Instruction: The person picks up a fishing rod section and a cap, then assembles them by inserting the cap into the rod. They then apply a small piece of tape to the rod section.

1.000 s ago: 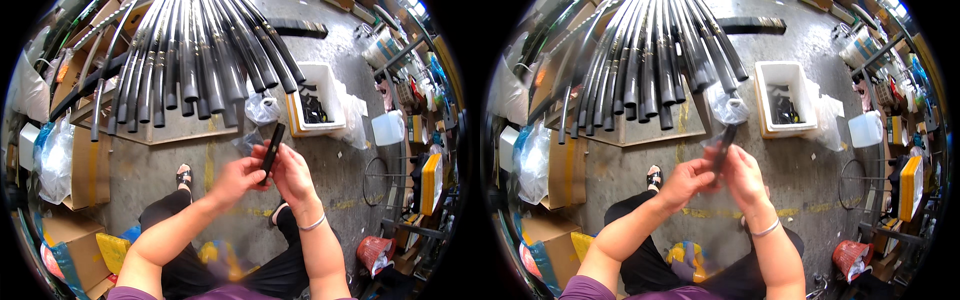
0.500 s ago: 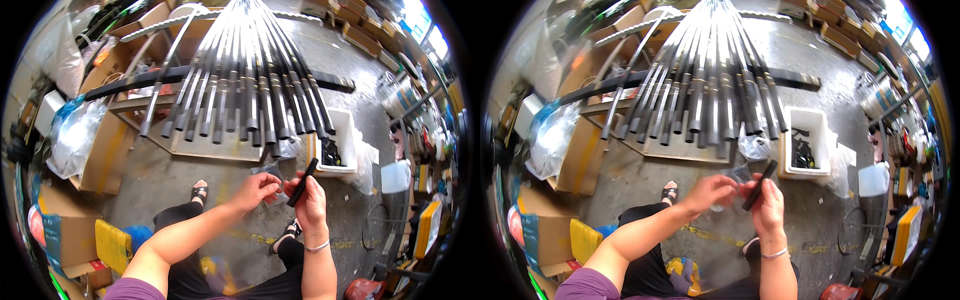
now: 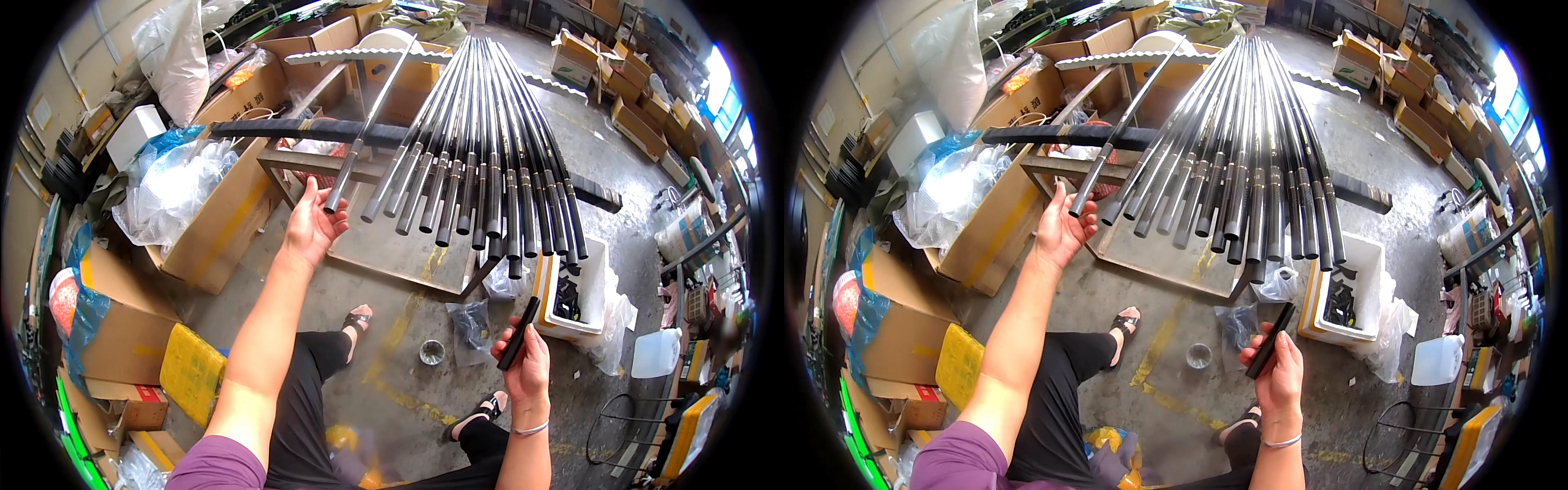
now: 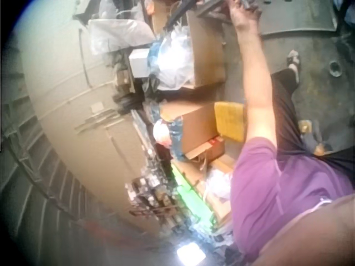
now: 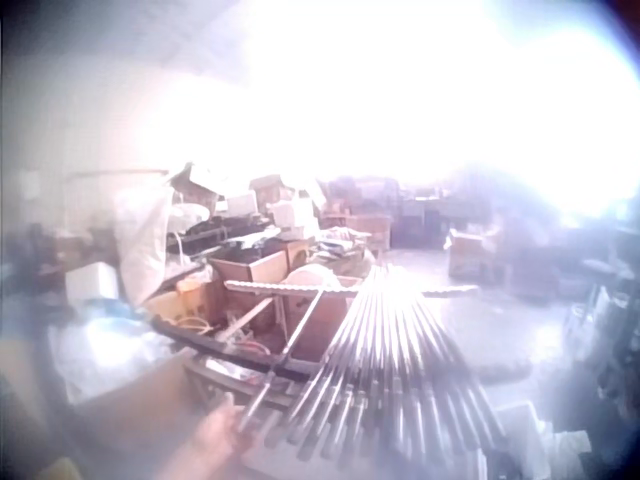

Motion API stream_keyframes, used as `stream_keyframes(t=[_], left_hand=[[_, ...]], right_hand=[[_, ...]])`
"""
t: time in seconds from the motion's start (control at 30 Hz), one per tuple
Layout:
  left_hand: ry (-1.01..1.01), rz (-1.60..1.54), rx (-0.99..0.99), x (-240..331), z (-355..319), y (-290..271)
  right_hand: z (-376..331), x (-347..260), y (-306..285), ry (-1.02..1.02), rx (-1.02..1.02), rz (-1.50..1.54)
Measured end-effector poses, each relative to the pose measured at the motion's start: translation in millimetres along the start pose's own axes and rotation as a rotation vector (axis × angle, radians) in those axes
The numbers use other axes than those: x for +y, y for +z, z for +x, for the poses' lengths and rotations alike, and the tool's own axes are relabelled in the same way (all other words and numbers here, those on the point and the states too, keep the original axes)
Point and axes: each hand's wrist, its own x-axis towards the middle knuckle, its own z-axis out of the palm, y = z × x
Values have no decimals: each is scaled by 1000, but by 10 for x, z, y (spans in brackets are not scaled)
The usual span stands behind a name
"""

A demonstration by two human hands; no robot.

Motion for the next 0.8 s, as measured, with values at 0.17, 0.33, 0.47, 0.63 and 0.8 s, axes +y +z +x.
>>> stream_keyframes(t=[0.17, 0.33, 0.47, 0.63, 0.8], left_hand=[[-11, 286, -131, 336, 53, 348], [83, 187, -272, 382, -254, 642], [93, 73, -516, 101, -834, 1153], [-231, 163, -694, -653, -1448, 1814], [-430, 198, -700, -1418, -1605, 1908]], right_hand=[[2, 63, 81, 14, -61, 47], [-46, 39, 122, -10, -77, 39], [-17, 62, 65, -49, -39, 83], [-37, -104, -44, -168, 26, 140], [-93, -280, -388, -220, 146, 227]])
